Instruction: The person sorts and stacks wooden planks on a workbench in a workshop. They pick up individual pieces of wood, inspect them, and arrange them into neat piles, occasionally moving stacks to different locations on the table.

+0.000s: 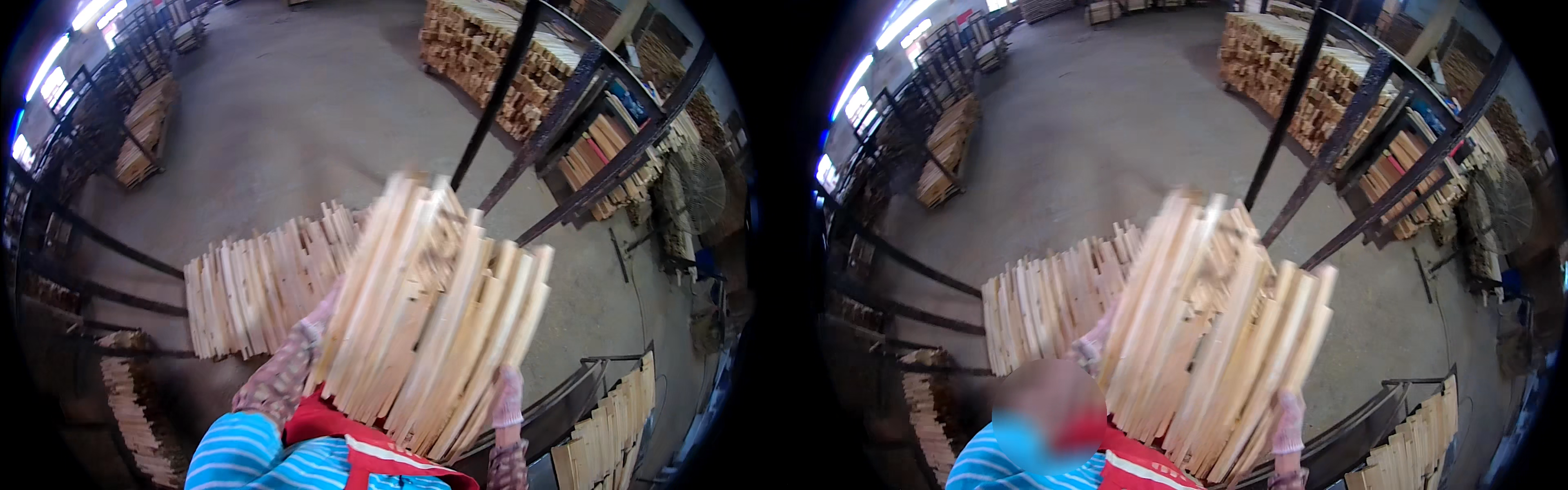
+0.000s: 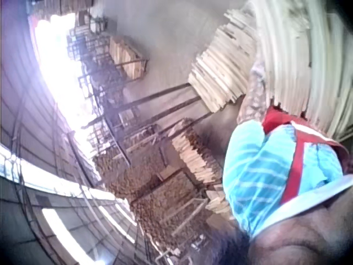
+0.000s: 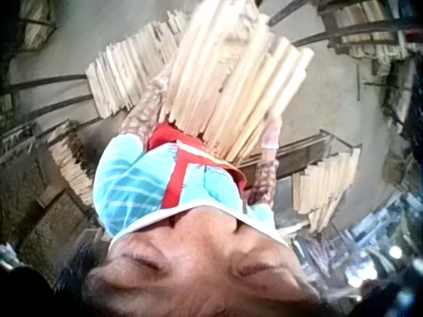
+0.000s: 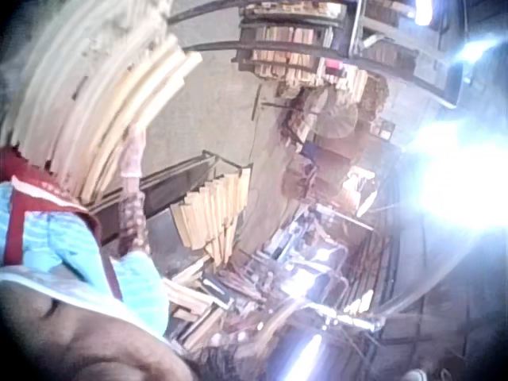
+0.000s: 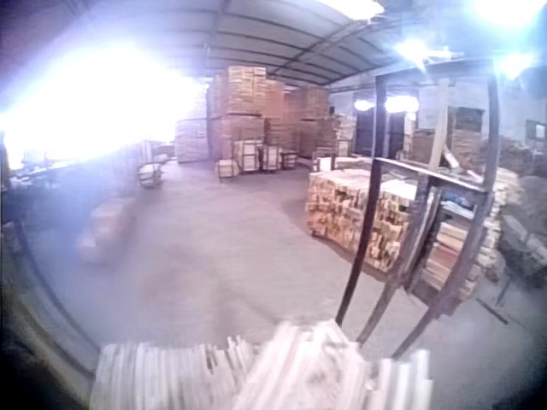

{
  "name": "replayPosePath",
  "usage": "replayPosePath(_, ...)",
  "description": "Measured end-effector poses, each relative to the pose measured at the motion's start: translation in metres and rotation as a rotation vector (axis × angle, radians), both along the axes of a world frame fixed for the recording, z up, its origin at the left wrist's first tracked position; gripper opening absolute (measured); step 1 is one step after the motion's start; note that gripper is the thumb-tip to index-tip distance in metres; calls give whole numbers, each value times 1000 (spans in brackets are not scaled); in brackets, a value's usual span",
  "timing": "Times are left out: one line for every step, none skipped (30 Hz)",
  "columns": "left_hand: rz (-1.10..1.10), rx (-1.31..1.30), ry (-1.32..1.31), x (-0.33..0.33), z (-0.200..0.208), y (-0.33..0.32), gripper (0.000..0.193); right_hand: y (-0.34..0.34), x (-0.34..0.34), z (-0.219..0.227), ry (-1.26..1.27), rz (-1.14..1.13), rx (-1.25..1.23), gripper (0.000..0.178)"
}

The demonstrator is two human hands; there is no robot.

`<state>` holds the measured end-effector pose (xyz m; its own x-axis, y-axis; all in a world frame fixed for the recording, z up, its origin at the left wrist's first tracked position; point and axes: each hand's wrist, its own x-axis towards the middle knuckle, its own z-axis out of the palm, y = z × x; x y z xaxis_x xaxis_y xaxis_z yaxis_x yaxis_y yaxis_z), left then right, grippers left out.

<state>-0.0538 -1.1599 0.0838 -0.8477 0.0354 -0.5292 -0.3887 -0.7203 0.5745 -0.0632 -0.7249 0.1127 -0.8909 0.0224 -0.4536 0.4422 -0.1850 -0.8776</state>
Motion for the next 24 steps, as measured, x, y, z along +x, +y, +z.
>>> replayPosePath(68, 4, 3, 1, -4, -11, 75, -26, -26, 12, -15, 69, -34, 43)
replayPosePath(131, 2, 4, 1, -6, -21, 75, -48, -48, 21, -31, 135, -70, 45)
replayPosePath(211, -11, 14, 3, 1, -33, 75, -60, -72, 11, -90, 202, -63, 50)
replayPosePath(247, -3, 21, -6, -6, -38, 76, -68, -96, -4, -149, 240, -39, 54)
replayPosePath(279, 12, 28, -18, -15, -39, 76, -74, -118, -12, -151, 256, -60, 57)
replayPosePath(328, -2, 29, -24, -15, -43, 76, -88, -144, -18, -164, 298, -108, 59)
replayPosePath(369, -13, 29, -31, -20, -44, 76, -98, -170, -27, -188, 346, -169, 65)
replayPosePath(407, -12, 25, -39, -28, -44, 76, -104, -193, -39, -219, 388, -223, 72)
replayPosePath(438, -3, 30, -54, -37, -42, 76, -98, -215, -77, -217, 387, -155, 83)
replayPosePath(481, -7, 29, -65, -46, -42, 77, -110, -238, -75, -260, 398, -139, 89)
replayPosePath(531, -5, 32, -79, -58, -37, 77, -115, -273, -81, -244, 478, -24, 87)
replayPosePath(576, 0, 24, -91, -72, -34, 77, -119, -300, -93, -243, 550, 85, 84)
replayPosePath(611, 19, 29, -105, -88, -25, 77, -118, -327, -114, -211, 616, 51, 78)
replayPosePath(623, 37, 27, -124, -106, -21, 77, -117, -353, -134, -178, 679, 17, 73)
replayPosePath(633, 61, 11, -141, -132, -16, 77, -121, -383, -149, -94, 742, 230, 57)
replayPosePath(609, 84, -11, -162, -161, -8, 78, -118, -415, -184, -3, 818, 454, 54)
replayPosePath(521, 117, -77, -181, -205, -1, 80, -114, -446, -218, 82, 881, 689, 53)
replayPosePath(482, 133, -151, -185, -249, 0, 82, -136, -466, -217, -60, 822, 811, 54)
replayPosePath(405, 169, -207, -201, -293, 7, 84, -130, -472, -245, -17, 922, 1043, 57)
replayPosePath(282, 215, -257, -224, -317, 18, 86, -107, -480, -290, 4, 981, 1289, 59)
replayPosePath(303, 240, -321, -240, -320, 26, 87, -92, -482, -323, 17, 1053, 1523, 62)
replayPosePath(421, 231, -406, -232, -318, 23, 89, -145, -462, -301, -202, 805, 1391, 74)
replayPosePath(462, 256, -478, -244, -314, 36, 90, -134, -454, -312, -150, 805, 1455, 81)
replayPosePath(455, 249, -460, -246, -320, 36, 91, -134, -448, -318, -74, 810, 1505, 89)
